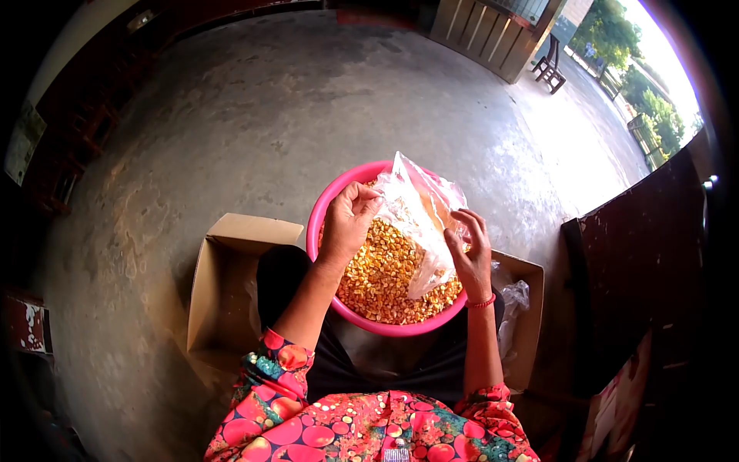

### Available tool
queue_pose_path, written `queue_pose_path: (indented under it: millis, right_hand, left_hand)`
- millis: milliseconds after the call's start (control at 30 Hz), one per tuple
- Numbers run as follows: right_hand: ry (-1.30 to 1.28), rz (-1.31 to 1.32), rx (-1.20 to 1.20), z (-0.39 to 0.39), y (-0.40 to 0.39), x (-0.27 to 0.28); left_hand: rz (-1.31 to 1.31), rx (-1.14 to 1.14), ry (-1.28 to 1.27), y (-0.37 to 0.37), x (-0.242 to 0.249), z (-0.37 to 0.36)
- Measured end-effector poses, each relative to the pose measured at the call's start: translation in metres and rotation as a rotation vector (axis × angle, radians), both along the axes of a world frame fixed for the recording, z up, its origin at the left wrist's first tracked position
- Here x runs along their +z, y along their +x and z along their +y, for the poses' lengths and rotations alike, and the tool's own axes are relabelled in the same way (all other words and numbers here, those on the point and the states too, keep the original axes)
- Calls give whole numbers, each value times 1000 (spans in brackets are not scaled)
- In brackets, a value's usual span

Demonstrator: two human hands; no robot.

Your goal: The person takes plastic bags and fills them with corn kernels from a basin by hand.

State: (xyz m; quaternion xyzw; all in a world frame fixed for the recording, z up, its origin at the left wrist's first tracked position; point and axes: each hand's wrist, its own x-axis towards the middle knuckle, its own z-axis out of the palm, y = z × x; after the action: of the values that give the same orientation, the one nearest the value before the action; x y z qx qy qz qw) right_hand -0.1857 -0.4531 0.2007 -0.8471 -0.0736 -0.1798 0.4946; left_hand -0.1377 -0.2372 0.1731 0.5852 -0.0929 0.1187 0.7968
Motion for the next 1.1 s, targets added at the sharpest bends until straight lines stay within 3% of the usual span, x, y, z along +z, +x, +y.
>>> queue_pose_path:
  millis: [133,233,300,367,433,567,667,767,833,867,900,967,1000,1033,1100]
  right_hand:
    - [-338,-45,90,24,5,-6]
    - [-394,-10,74,17,13,-23]
    - [-411,-75,18,11,15,-20]
    - [-238,4,101,4,24,-17]
    - [-59,0,175,5,32,-10]
    - [-487,22,85,-14,39,6]
    - [-626,27,70,-6,20,37]
    - [-614,-242,120,33,-9,76]
    - [-446,-254,360,54,-28,82]
    - [-343,-206,545,57,-30,74]
    - [-321,-152,586,57,-28,64]
    - [-411,-57,413,52,-18,39]
    - [-489,-100,340,43,-8,24]
    - [-450,-69,290,37,-4,14]
    - [-661,250,421,19,3,22]
  left_hand:
    - [257,-181,-234,-10,13,-4]
    - [340,-226,-314,-10,21,5]
    - [248,-209,-23,-8,27,7]
    - [-144,26,578,-15,30,0]
    - [-243,101,856,-18,22,0]
    - [-37,103,829,-18,19,1]
    - [-109,170,751,-11,11,3]
    - [-75,171,706,-9,6,0]
    - [55,39,418,-11,10,-5]
    - [87,-8,380,-12,15,-3]
    - [91,-7,380,-11,13,-3]
    - [95,-48,142,-8,7,-1]
    - [95,-44,141,-9,8,-1]
    - [205,-60,6,-11,12,-1]
    - [419,-96,-267,-13,25,0]
